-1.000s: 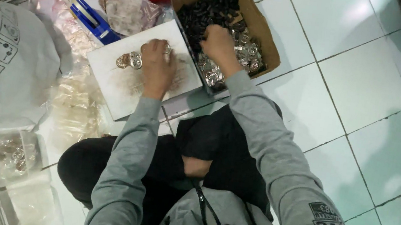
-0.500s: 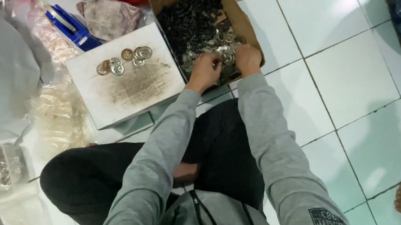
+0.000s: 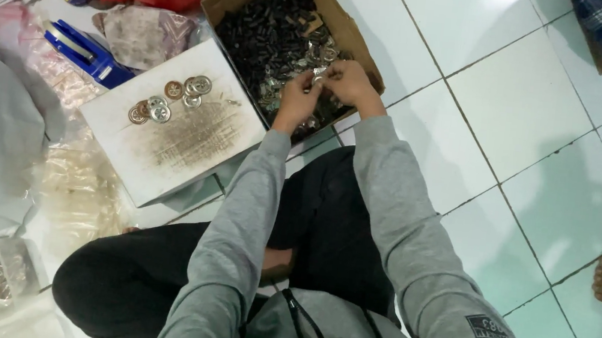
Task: Packaging small metal components from a cardboard box into individual plastic bags while sitting on the floor.
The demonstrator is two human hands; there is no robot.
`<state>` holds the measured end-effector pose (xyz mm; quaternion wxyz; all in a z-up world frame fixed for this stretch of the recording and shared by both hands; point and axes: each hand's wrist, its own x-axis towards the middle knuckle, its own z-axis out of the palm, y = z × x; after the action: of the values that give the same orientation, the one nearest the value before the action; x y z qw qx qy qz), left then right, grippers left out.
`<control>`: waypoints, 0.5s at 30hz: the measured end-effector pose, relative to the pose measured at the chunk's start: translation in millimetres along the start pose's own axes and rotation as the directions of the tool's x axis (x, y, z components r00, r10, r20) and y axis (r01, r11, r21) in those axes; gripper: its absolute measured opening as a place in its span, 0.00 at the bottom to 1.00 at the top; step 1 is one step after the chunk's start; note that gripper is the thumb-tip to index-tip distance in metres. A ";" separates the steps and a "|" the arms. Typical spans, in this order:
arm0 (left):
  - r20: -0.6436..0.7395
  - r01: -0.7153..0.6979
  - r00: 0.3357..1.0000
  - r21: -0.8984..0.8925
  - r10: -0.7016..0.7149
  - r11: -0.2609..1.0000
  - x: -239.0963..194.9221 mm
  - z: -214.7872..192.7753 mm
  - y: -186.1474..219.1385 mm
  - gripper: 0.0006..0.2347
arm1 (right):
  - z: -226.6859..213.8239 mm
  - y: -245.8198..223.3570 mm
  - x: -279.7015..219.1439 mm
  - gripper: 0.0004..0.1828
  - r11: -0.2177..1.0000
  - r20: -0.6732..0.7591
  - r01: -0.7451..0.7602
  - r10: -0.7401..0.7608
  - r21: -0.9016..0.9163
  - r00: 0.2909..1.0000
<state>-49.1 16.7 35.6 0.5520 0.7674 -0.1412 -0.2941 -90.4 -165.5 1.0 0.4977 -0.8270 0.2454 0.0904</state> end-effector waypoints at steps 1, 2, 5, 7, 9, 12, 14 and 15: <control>0.003 -0.001 1.000 0.001 0.001 1.000 7.6 4.2 -10.9 0.21 | -2.2 -11.2 -8.5 0.13 1.000 -0.003 -0.002 0.002 0.001 1.000; -0.092 -0.002 0.996 -0.057 -0.003 0.998 15.6 8.8 -21.6 0.16 | -4.8 -22.1 -16.9 0.13 0.998 0.015 -0.016 0.015 0.055 1.000; -0.234 -0.021 0.972 -0.168 -0.019 0.986 15.9 11.7 -23.3 0.09 | -10.7 -31.8 -26.9 0.15 0.997 -0.027 -0.072 0.072 0.003 0.997; -0.291 -0.032 0.956 -0.218 -0.033 0.975 13.7 7.3 -20.3 0.08 | -8.6 -29.5 -23.7 0.15 0.989 -0.079 -0.113 0.105 -0.100 0.991; -0.301 -0.015 0.952 -0.239 -0.059 0.971 18.5 7.3 -23.8 0.08 | -5.1 -20.5 -19.2 0.14 0.918 -0.029 -0.124 0.122 -0.378 0.992; -0.299 0.020 0.947 -0.320 -0.121 0.947 25.0 5.5 -36.5 0.07 | -11.3 -22.4 -16.2 0.06 0.842 -0.045 -0.057 0.039 -0.536 0.998; -0.299 0.017 0.947 -0.313 -0.116 0.950 23.6 4.5 -31.2 0.07 | -7.5 -20.0 -16.8 0.06 0.836 -0.058 -0.036 0.004 -0.548 0.998; -0.297 0.016 0.948 -0.309 -0.112 0.951 23.5 3.1 -28.4 0.07 | -5.4 -19.7 -16.3 0.05 0.828 -0.072 -0.018 -0.027 -0.561 0.997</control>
<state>-35.5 11.6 1.6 0.6682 0.7147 0.0192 -0.2057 -95.2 -157.4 25.4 0.2235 -0.9401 0.2251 0.1251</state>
